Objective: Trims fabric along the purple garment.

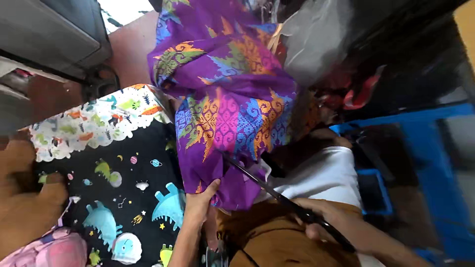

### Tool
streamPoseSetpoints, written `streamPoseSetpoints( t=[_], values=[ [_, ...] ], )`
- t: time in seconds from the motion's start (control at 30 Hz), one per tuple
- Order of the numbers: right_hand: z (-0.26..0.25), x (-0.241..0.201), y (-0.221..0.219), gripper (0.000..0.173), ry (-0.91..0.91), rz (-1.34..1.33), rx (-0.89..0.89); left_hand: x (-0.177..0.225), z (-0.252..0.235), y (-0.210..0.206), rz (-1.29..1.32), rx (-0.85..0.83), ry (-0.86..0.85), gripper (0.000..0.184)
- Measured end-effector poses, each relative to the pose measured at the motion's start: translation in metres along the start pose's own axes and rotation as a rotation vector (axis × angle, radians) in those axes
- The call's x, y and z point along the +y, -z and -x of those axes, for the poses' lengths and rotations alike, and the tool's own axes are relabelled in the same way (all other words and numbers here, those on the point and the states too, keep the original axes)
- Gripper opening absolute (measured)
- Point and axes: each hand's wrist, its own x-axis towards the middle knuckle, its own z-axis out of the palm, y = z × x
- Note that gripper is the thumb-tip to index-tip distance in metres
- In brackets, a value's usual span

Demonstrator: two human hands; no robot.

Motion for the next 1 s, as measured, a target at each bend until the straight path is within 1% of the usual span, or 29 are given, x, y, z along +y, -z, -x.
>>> streamPoseSetpoints(
  t=[0.2, 0.3, 0.4, 0.47, 0.57, 0.7, 0.8, 0.93, 1.0],
  values=[
    [-0.007, -0.016, 0.013, 0.073, -0.073, 0.110, -0.044, 0.002, -0.006, 0.022, -0.034, -0.027, -0.008, 0.035],
    [-0.012, -0.019, 0.016, 0.070, -0.053, 0.138, -0.046, 0.004, -0.010, 0.029, -0.014, -0.030, -0.003, 0.036],
    [-0.020, -0.023, 0.027, 0.075, -0.053, 0.189, -0.092, 0.009, -0.012, 0.037, -0.010, -0.033, 0.025, 0.036],
    [-0.029, -0.030, 0.039, 0.079, -0.060, 0.230, -0.136, 0.010, -0.016, 0.045, -0.005, -0.085, 0.032, 0.037],
    [-0.049, -0.049, 0.059, 0.073, -0.022, 0.279, -0.220, 0.012, -0.024, 0.056, 0.004, -0.177, 0.017, 0.040],
    [-0.081, -0.086, 0.081, 0.072, -0.002, 0.497, -0.343, 0.014, -0.035, 0.066, -0.046, -0.202, 0.013, 0.044],
    [-0.100, -0.106, 0.096, 0.072, 0.001, 0.579, -0.409, 0.011, -0.041, 0.075, -0.078, -0.240, -0.015, 0.044],
    [-0.116, -0.133, 0.107, 0.065, -0.087, 0.645, -0.427, 0.011, -0.047, 0.082, -0.157, -0.268, -0.016, 0.044],
    [-0.123, -0.149, 0.111, 0.063, -0.090, 0.699, -0.409, 0.008, -0.050, 0.085, -0.119, -0.269, 0.006, 0.042]
  ],
)
